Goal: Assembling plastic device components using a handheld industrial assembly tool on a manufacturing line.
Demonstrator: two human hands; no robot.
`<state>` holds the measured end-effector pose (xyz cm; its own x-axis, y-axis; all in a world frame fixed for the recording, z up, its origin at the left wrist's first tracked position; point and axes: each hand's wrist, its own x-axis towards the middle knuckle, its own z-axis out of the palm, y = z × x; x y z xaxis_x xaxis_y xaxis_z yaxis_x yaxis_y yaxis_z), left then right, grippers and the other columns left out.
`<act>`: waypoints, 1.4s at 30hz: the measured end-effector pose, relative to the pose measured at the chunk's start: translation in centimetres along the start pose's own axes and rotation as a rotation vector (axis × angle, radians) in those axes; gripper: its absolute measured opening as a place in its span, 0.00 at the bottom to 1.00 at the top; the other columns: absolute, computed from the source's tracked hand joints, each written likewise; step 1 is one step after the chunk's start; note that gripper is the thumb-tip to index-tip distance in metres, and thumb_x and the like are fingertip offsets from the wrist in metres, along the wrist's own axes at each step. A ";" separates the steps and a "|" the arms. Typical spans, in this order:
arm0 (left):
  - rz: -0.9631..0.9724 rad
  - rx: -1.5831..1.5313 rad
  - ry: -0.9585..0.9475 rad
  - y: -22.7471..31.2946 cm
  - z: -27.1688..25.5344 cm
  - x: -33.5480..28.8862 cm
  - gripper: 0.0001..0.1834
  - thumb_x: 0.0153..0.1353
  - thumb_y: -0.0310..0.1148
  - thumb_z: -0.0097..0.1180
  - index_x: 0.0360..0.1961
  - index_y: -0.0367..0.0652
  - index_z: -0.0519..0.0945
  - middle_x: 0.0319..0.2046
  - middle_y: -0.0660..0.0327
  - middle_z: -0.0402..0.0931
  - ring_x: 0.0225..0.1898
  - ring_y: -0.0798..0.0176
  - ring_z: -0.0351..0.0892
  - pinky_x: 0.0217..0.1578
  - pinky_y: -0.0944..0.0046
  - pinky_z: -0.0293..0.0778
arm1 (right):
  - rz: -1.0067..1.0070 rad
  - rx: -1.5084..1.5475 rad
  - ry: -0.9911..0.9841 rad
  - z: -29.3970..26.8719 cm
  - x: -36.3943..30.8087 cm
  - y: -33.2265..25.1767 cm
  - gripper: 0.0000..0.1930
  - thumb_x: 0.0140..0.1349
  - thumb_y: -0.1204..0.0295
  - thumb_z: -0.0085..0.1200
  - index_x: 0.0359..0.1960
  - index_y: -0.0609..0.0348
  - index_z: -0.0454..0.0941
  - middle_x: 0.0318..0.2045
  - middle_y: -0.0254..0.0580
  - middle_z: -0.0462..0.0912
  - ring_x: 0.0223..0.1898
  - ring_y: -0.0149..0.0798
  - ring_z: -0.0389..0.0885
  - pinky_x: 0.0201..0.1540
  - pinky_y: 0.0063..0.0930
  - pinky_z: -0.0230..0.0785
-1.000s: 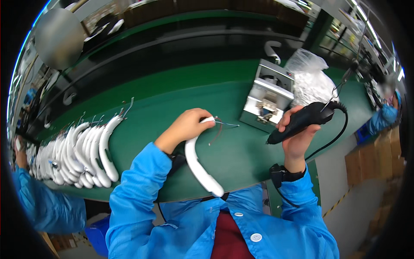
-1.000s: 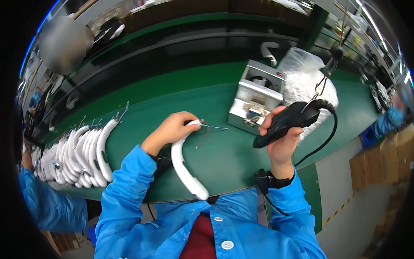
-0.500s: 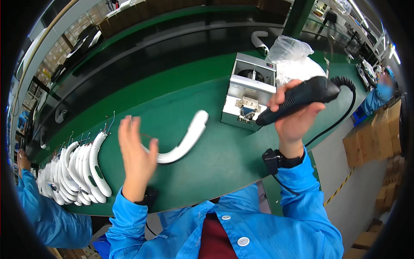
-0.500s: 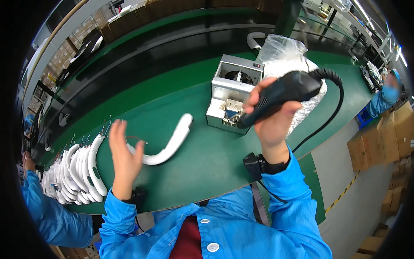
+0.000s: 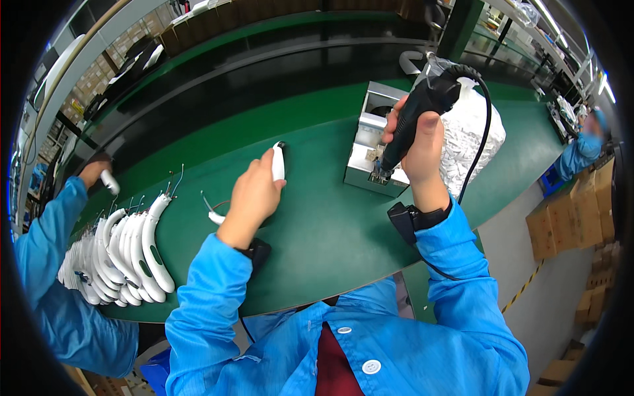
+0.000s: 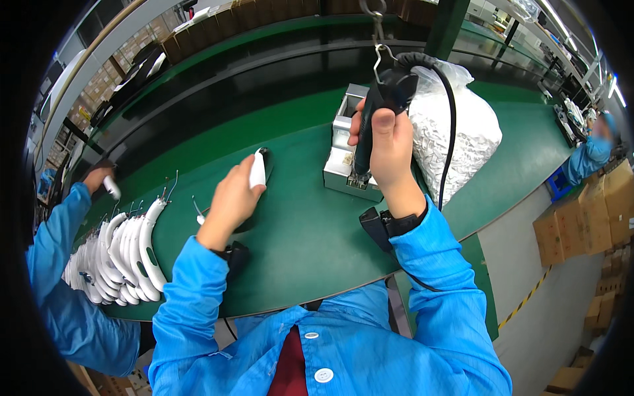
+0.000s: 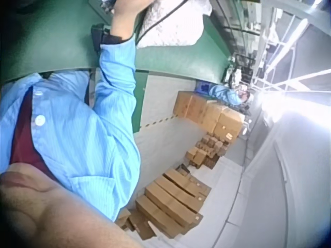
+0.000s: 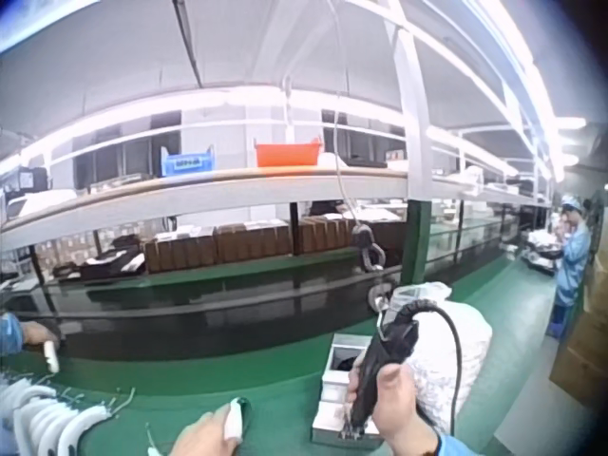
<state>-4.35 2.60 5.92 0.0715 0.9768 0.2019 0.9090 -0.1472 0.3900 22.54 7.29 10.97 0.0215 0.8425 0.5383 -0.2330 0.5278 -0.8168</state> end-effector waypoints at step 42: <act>0.175 -1.110 0.187 1.6 -1.7 0.4 0.26 0.57 0.49 0.56 0.42 0.34 0.77 0.29 0.59 0.77 0.32 0.67 0.77 0.35 0.68 0.74 | 0.245 0.532 -0.134 11.0 -8.1 4.9 0.48 0.39 0.25 0.50 0.43 0.63 0.67 0.24 0.39 0.75 0.24 0.31 0.75 0.29 0.23 0.70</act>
<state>-3.53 2.45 8.11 0.0146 0.9045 0.4262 0.0203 -0.4264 0.9043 10.52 1.90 4.86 -0.2087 0.8936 0.3975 -0.6715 0.1646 -0.7225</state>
